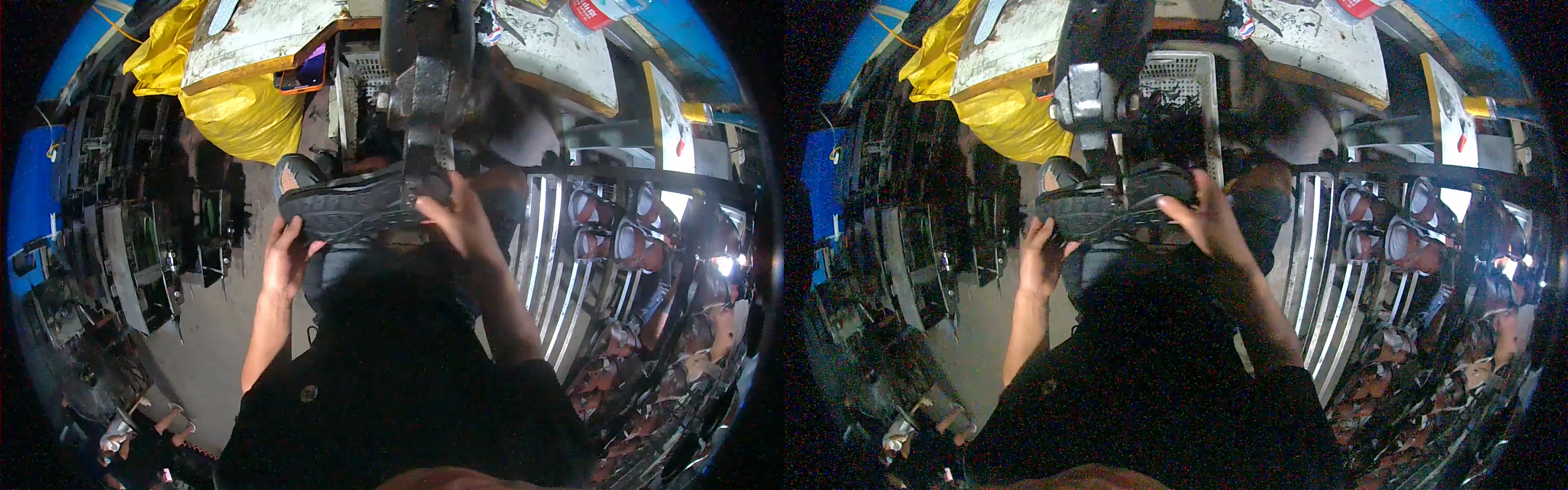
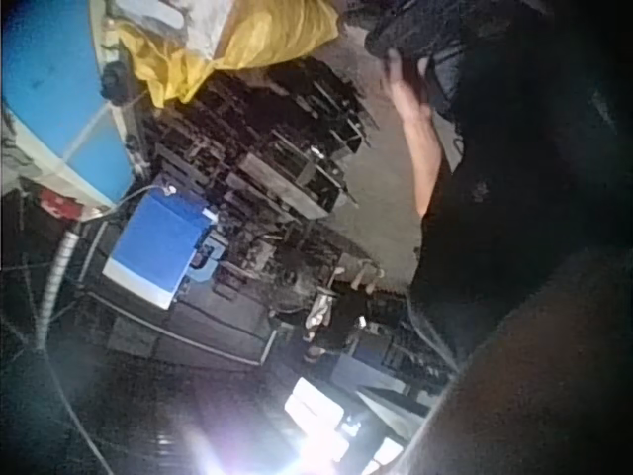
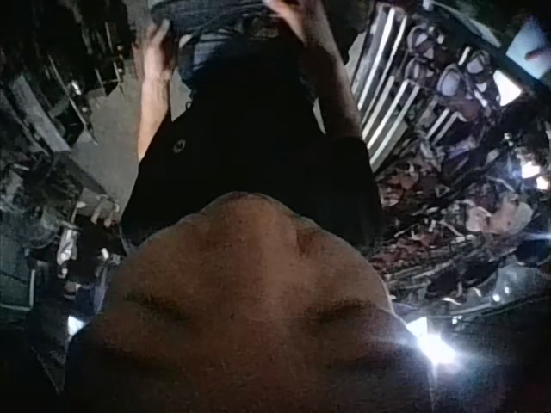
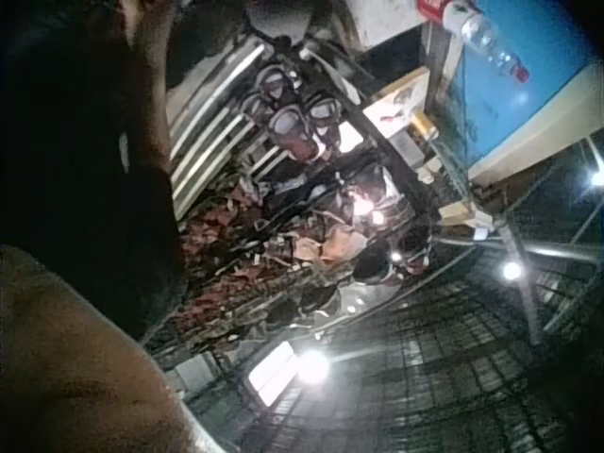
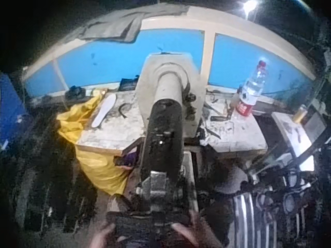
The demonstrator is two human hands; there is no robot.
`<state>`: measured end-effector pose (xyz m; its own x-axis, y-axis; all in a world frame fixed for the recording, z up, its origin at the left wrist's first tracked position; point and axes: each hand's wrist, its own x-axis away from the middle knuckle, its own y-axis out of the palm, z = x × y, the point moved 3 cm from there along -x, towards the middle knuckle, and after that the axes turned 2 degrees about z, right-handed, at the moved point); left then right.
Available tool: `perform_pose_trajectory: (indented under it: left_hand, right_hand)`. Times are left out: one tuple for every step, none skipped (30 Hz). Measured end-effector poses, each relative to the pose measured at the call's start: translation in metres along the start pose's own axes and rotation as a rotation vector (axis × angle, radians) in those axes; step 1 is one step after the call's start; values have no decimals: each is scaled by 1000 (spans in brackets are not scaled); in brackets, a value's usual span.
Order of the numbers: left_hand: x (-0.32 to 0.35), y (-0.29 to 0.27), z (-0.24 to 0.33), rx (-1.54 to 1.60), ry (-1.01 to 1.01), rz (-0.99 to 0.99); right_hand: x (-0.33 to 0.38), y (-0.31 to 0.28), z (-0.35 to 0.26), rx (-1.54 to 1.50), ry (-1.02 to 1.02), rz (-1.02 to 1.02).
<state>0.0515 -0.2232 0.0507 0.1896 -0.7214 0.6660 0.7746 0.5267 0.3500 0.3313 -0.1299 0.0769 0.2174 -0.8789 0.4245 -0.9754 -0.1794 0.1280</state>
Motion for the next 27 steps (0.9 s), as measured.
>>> perform_pose_trajectory:
  left_hand:
    - [0, 10, 0, -26, 11, -14]
    - [-1, 22, 1, -35, 38, -57]
    - [-2, 35, -1, -44, 65, -90]
    - [0, 50, -1, -30, 120, -159]
    - [2, 64, 0, -16, 173, -230]
    - [2, 75, 2, -14, 223, -298]
    - [2, 83, 3, -10, 258, -345]
    - [3, 90, 3, -5, 293, -392]
    - [4, 97, 4, -1, 334, -436]
    - [4, 103, 5, 17, 329, -475]
    - [2, 108, 4, 52, 308, -490]
    - [1, 112, 1, 83, 293, -504]
    - [-2, 116, -2, 121, 276, -518]
    - [-2, 119, -3, 141, 256, -519]
    - [-4, 117, -8, 148, 240, -525]
    - [-8, 110, -15, 156, 226, -529]
    - [-10, 107, -19, 165, 212, -532]
    - [-6, 116, -16, 186, 213, -546]
    - [-7, 117, -17, 187, 203, -550]
    - [-7, 118, -18, 189, 193, -553]
    - [-10, 121, -16, 186, 194, -549]
    - [-10, 121, -16, 183, 187, -540]
    - [-10, 118, -16, 173, 182, -518]
    - [-9, 115, -17, 177, 183, -508]
    - [-9, 113, -18, 180, 186, -503]
    - [-10, 113, -18, 192, 199, -514]
    - [-10, 112, -18, 201, 207, -526]
  right_hand:
    - [11, -8, -5, -208, 91, 17]
    - [12, -36, 21, -137, -24, 104]
    - [14, -64, 48, -69, -146, 197]
    - [21, -74, 42, -88, -207, 184]
    - [29, -83, 34, -108, -269, 173]
    - [38, -96, 26, -129, -333, 176]
    - [44, -107, 23, -103, -401, 216]
    - [52, -117, 21, -74, -464, 258]
    - [64, -119, 16, -159, -464, 358]
    - [68, -124, 3, -95, -468, 356]
    - [73, -129, -14, -30, -471, 351]
    - [75, -126, -30, 61, -557, 321]
    - [77, -124, -46, 154, -643, 298]
    - [80, -124, -57, 256, -698, 302]
    - [82, -123, -63, 316, -724, 302]
    - [83, -123, -70, 375, -753, 301]
    - [84, -122, -78, 434, -786, 301]
    - [85, -118, -84, 401, -770, 306]
    - [85, -112, -88, 368, -753, 310]
    - [84, -106, -88, 308, -734, 303]
    - [81, -101, -92, 249, -725, 296]
    - [78, -99, -95, 191, -717, 288]
    - [77, -99, -98, 228, -720, 248]
    - [76, -99, -100, 268, -717, 204]
    - [75, -98, -102, 308, -715, 160]
    - [74, -97, -104, 293, -712, 159]
    - [74, -95, -106, 276, -706, 160]
